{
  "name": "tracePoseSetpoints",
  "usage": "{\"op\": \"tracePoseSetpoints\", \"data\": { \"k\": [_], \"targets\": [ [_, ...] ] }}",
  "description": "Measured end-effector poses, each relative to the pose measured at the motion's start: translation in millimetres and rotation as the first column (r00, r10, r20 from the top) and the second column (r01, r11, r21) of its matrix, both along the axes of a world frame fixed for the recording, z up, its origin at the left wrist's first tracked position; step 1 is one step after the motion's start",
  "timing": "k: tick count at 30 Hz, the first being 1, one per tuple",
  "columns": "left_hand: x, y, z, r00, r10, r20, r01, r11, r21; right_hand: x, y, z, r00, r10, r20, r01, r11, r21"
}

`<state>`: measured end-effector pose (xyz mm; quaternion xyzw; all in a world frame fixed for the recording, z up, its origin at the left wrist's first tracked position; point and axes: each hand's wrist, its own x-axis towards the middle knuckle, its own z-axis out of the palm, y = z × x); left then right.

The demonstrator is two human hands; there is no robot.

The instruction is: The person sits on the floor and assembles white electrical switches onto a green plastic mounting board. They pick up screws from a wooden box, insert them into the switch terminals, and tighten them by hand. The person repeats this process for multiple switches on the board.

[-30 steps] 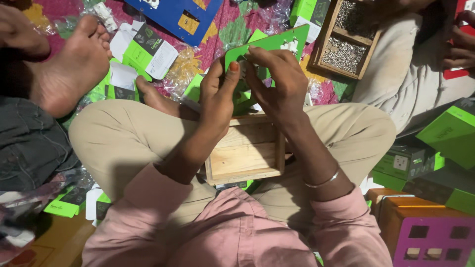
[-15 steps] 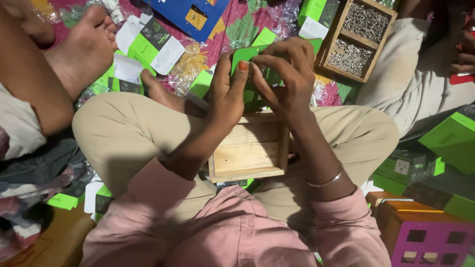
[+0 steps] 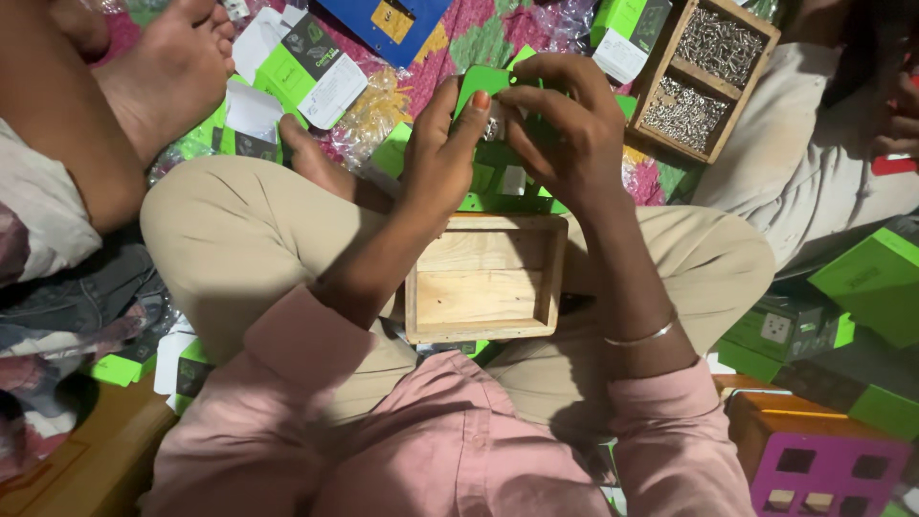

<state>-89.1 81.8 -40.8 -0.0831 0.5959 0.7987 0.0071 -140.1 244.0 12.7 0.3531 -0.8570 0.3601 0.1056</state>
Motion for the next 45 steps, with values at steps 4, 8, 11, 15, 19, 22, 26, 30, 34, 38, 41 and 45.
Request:
{"op": "tracePoseSetpoints", "data": {
  "k": [4, 8, 11, 15, 19, 22, 26, 30, 34, 38, 41, 45],
  "targets": [
    [-4, 0, -7, 1.0, 0.002, 0.018, -0.003, 0.999, 0.054, -11, 1, -5, 0.998, 0.058, -0.022, -0.057, 0.997, 0.05],
    [-10, -1, -10, 0.989, -0.006, 0.146, -0.006, 0.996, 0.084, -24, 5, -10, 0.991, 0.12, 0.061, -0.123, 0.991, 0.049],
    [-18, -5, -9, 0.959, -0.03, 0.283, 0.001, 0.995, 0.102, -37, 3, -14, 0.984, 0.169, 0.054, -0.171, 0.984, 0.039],
    [-30, -17, -5, 0.974, -0.148, 0.172, 0.097, 0.957, 0.273, -50, 5, -12, 0.976, 0.184, 0.119, -0.182, 0.983, -0.031],
    [-31, -24, 0, 0.963, -0.256, 0.088, 0.229, 0.944, 0.236, -51, 17, 4, 0.961, 0.179, 0.21, -0.173, 0.984, -0.046],
    [-26, -23, 7, 0.957, -0.277, 0.091, 0.242, 0.929, 0.28, -44, 27, 17, 0.934, 0.177, 0.312, -0.186, 0.982, 0.0],
    [-20, -30, 15, 0.913, -0.363, 0.186, 0.322, 0.921, 0.217, -39, 31, 25, 0.892, 0.201, 0.405, -0.207, 0.978, -0.03],
    [-20, -31, 11, 0.911, -0.385, 0.145, 0.336, 0.9, 0.278, -37, 28, 24, 0.894, 0.267, 0.358, -0.255, 0.963, -0.083],
    [-18, -32, 3, 0.919, -0.353, 0.177, 0.307, 0.92, 0.244, -33, 26, 22, 0.882, 0.278, 0.382, -0.251, 0.96, -0.12],
    [-16, -31, -1, 0.934, -0.35, 0.074, 0.324, 0.915, 0.242, -30, 25, 19, 0.883, 0.274, 0.381, -0.243, 0.961, -0.129],
    [-12, -32, -1, 0.929, -0.344, 0.137, 0.305, 0.92, 0.247, -29, 25, 18, 0.882, 0.285, 0.374, -0.245, 0.957, -0.153],
    [-10, -31, -2, 0.938, -0.34, 0.062, 0.315, 0.915, 0.251, -28, 25, 15, 0.89, 0.291, 0.351, -0.25, 0.955, -0.158]
  ]
}}
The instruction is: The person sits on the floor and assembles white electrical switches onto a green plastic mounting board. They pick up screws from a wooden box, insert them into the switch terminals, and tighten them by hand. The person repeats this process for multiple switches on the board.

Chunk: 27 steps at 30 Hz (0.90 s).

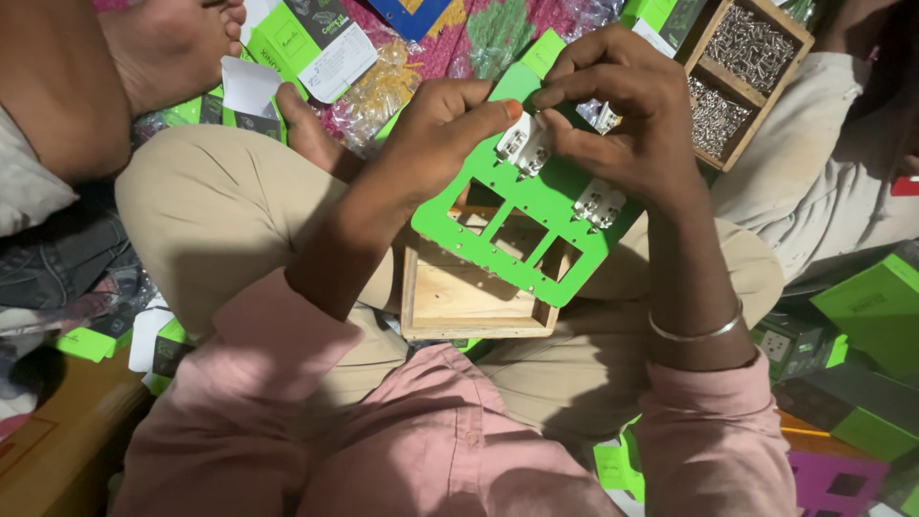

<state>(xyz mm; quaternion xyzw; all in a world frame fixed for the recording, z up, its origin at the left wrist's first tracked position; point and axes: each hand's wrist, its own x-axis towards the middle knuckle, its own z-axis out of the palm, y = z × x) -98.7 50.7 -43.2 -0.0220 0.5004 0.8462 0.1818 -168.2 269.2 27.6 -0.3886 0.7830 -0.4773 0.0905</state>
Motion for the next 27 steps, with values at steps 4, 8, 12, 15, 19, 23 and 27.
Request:
{"op": "tracePoseSetpoints", "data": {
  "k": [4, 8, 12, 15, 19, 23, 27],
  "targets": [
    [-0.6, 2.1, -2.3, 1.0, 0.008, 0.0, -0.008, 1.0, 0.021, -1.6, -0.9, -1.7, 1.0, 0.012, 0.019, -0.012, 1.0, -0.019],
    [1.1, 0.3, -1.1, 1.0, -0.005, 0.001, 0.005, 1.0, -0.004, -1.3, -1.2, 0.8, 0.997, 0.023, 0.077, -0.02, 0.999, -0.035],
    [1.6, -0.8, 1.5, 1.0, -0.01, -0.026, 0.011, 1.0, 0.012, 0.1, -1.0, 3.0, 0.993, 0.02, 0.115, -0.015, 0.999, -0.043],
    [1.5, -0.4, 2.3, 1.0, -0.007, -0.029, 0.007, 1.0, 0.006, -1.2, -0.5, 1.9, 0.998, 0.036, 0.057, -0.034, 0.999, -0.028],
    [1.9, 0.2, 2.2, 1.0, 0.004, 0.004, -0.004, 0.999, -0.048, -1.1, 1.2, -1.5, 0.992, 0.047, 0.121, -0.038, 0.996, -0.076],
    [1.7, -0.2, 2.0, 1.0, 0.002, -0.019, -0.002, 1.0, -0.024, -1.3, 2.7, -3.1, 0.996, 0.037, 0.077, -0.033, 0.998, -0.052],
    [2.4, -0.7, 1.7, 1.0, 0.001, -0.029, -0.002, 1.0, -0.007, -1.1, 3.3, -3.5, 0.994, 0.038, 0.104, -0.031, 0.997, -0.068]
  ]
}}
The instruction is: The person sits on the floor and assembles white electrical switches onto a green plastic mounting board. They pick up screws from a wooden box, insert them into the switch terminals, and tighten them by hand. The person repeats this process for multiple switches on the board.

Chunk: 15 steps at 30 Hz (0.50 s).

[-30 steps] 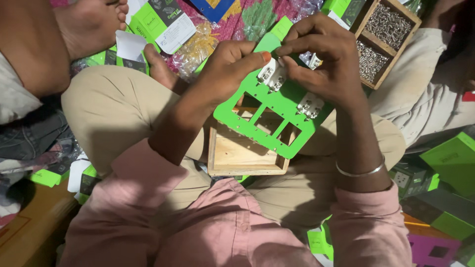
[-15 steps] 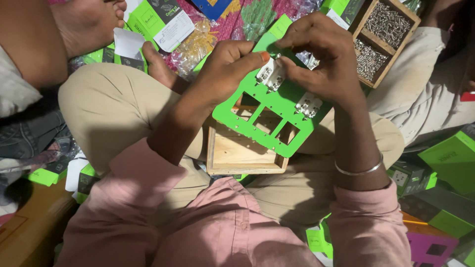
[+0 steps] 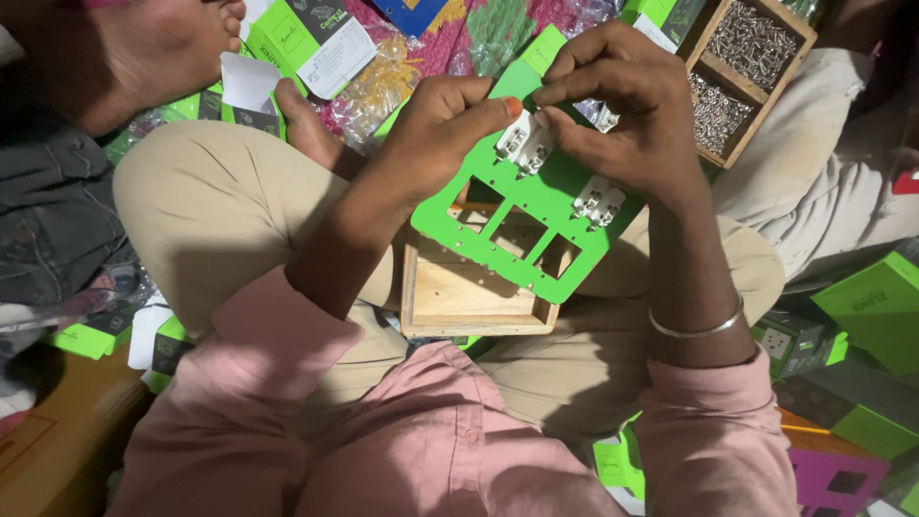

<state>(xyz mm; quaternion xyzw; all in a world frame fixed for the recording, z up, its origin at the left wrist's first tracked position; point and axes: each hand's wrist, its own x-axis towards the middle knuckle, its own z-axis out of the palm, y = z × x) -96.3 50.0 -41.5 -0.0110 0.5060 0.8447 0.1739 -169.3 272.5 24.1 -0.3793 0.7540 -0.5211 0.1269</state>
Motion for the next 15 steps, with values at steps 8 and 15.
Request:
{"op": "tracePoseSetpoints", "data": {
  "k": [8, 15],
  "targets": [
    [0, 2, -4, 1.0, 0.008, 0.016, -0.008, 1.0, -0.001, -1, -4, -1, 0.999, -0.002, -0.033, 0.001, 1.0, -0.017],
    [-2, 1, -5, 1.0, 0.017, -0.005, -0.017, 0.999, -0.041, 3, -6, 9, 0.978, -0.073, 0.196, 0.09, 0.993, -0.076]
  ]
}}
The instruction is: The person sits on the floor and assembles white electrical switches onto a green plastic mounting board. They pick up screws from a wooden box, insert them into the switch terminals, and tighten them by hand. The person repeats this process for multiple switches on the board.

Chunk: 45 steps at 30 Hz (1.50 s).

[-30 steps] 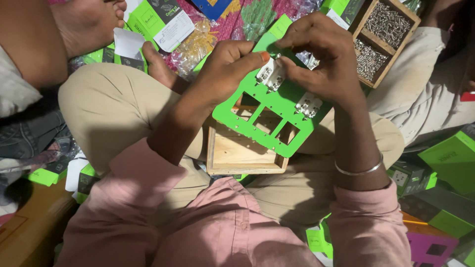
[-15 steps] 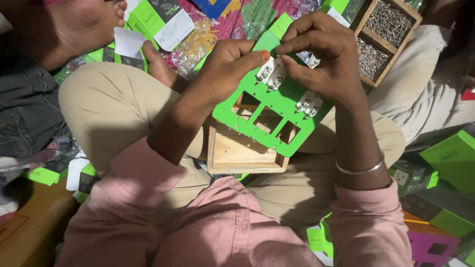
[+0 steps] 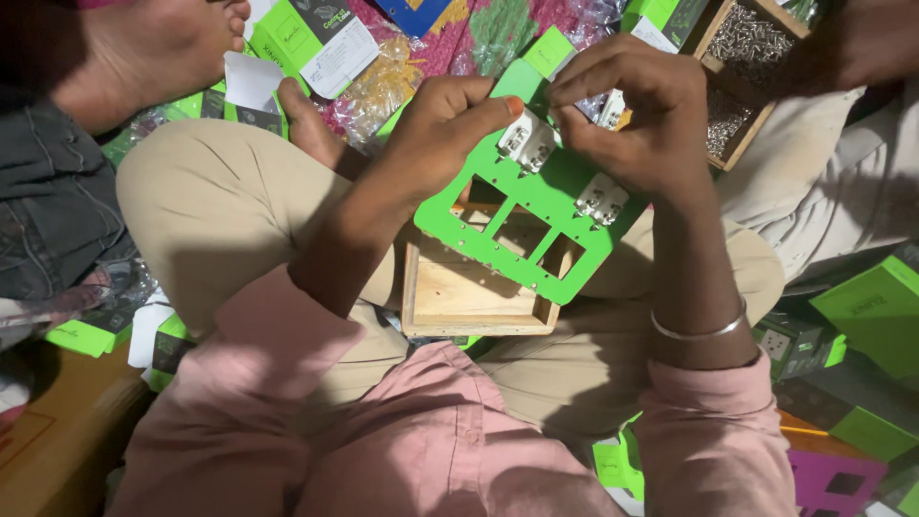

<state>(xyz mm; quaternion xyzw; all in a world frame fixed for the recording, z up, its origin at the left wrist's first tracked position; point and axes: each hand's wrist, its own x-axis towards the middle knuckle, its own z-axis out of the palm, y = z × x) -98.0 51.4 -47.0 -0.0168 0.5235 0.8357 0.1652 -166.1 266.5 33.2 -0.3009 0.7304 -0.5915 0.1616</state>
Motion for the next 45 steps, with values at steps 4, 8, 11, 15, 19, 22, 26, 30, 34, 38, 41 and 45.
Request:
{"op": "tracePoseSetpoints", "data": {
  "k": [4, 8, 11, 15, 19, 22, 26, 30, 34, 38, 41, 45],
  "targets": [
    [1, -1, 0, 1.0, -0.012, 0.028, 0.013, 1.0, -0.026, -1, 0, 7, 0.947, 0.097, -0.307, -0.051, 0.986, 0.156],
    [1, 0, -1, 1.0, -0.019, -0.018, 0.019, 1.0, 0.01, 1, -1, 11, 0.871, 0.148, -0.468, -0.028, 0.967, 0.252],
    [1, -1, -2, 1.0, -0.015, -0.009, 0.014, 0.999, -0.031, 3, -3, 11, 0.852, 0.17, -0.494, -0.016, 0.954, 0.3],
    [1, -1, -2, 1.0, -0.005, -0.004, 0.004, 0.998, -0.057, 5, -3, 14, 0.837, 0.187, -0.514, -0.006, 0.943, 0.333],
    [1, -1, 0, 1.0, -0.007, 0.01, 0.006, 1.0, 0.012, 4, -2, 18, 0.829, 0.209, -0.519, -0.008, 0.932, 0.362],
    [0, -1, 0, 1.0, -0.012, -0.005, 0.012, 1.0, 0.002, 3, -5, 19, 0.838, 0.2, -0.507, -0.015, 0.938, 0.346],
    [0, -1, 1, 1.0, -0.028, -0.013, 0.028, 0.999, 0.035, 2, -5, 19, 0.849, 0.19, -0.494, -0.036, 0.952, 0.303],
    [2, -2, 2, 1.0, -0.022, 0.009, 0.022, 1.0, 0.018, 3, -1, 16, 0.86, 0.18, -0.477, 0.002, 0.935, 0.355],
    [1, -2, 0, 0.999, -0.036, 0.008, 0.036, 0.999, -0.006, 2, 3, 11, 0.888, 0.166, -0.429, -0.016, 0.943, 0.333],
    [1, -2, 0, 1.0, -0.026, -0.015, 0.026, 0.999, -0.02, 2, 5, 5, 0.936, 0.124, -0.331, -0.02, 0.953, 0.301],
    [2, -1, 1, 1.0, -0.025, 0.006, 0.025, 1.0, -0.008, 0, 3, 0, 0.95, 0.095, -0.298, -0.021, 0.97, 0.242],
    [2, -3, 6, 0.999, -0.048, 0.006, 0.048, 0.999, -0.015, -1, 3, 0, 0.97, 0.088, -0.224, -0.045, 0.981, 0.191]
  ]
}}
